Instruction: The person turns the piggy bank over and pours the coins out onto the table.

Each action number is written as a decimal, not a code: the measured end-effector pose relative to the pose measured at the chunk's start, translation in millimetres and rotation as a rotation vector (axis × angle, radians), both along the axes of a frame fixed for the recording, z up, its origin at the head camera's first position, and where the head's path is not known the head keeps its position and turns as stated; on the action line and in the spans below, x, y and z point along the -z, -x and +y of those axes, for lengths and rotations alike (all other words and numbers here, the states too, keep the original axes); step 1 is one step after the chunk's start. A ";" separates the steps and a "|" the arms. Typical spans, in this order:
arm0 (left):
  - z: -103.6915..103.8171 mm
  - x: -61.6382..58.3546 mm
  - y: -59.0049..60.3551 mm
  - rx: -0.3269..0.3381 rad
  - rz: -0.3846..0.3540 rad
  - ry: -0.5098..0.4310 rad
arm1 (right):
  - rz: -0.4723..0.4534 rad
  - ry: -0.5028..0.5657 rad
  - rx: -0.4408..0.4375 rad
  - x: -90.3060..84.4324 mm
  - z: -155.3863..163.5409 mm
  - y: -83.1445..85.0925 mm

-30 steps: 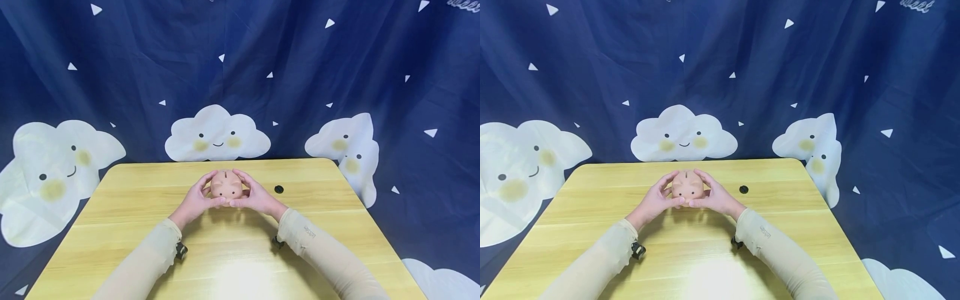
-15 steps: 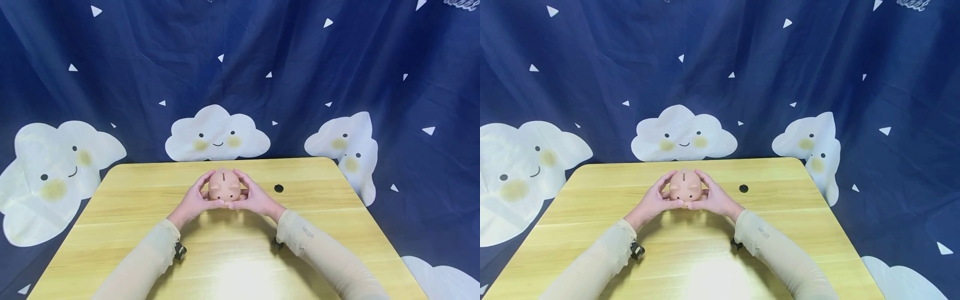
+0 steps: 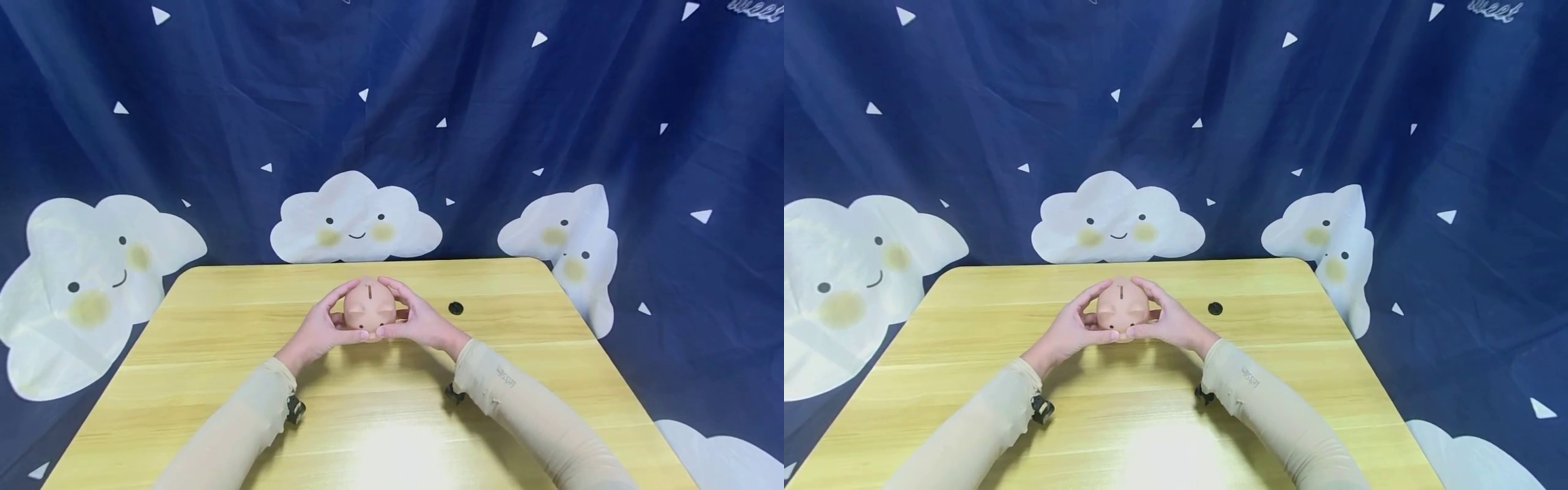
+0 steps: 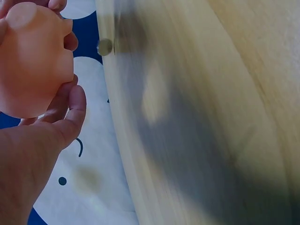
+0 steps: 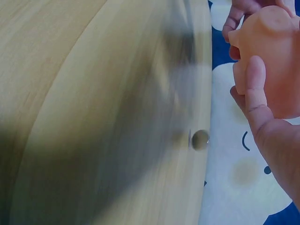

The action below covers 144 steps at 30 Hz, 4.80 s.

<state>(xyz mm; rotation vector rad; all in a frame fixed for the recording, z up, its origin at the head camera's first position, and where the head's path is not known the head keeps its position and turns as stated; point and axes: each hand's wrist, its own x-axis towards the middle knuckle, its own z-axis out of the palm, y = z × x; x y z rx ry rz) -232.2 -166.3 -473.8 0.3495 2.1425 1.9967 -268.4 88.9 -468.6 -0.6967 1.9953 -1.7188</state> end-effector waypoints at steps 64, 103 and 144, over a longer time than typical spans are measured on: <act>9.5 13.9 9.2 0.020 -0.029 0.055 | 0.010 -0.026 0.018 19.2 13.7 8.7; 16.0 21.6 17.2 0.001 -0.078 0.025 | -0.108 0.031 0.086 32.1 14.4 10.0; 8.6 -30.7 5.2 -0.032 0.051 0.072 | 0.125 0.044 0.145 -10.5 4.0 -0.3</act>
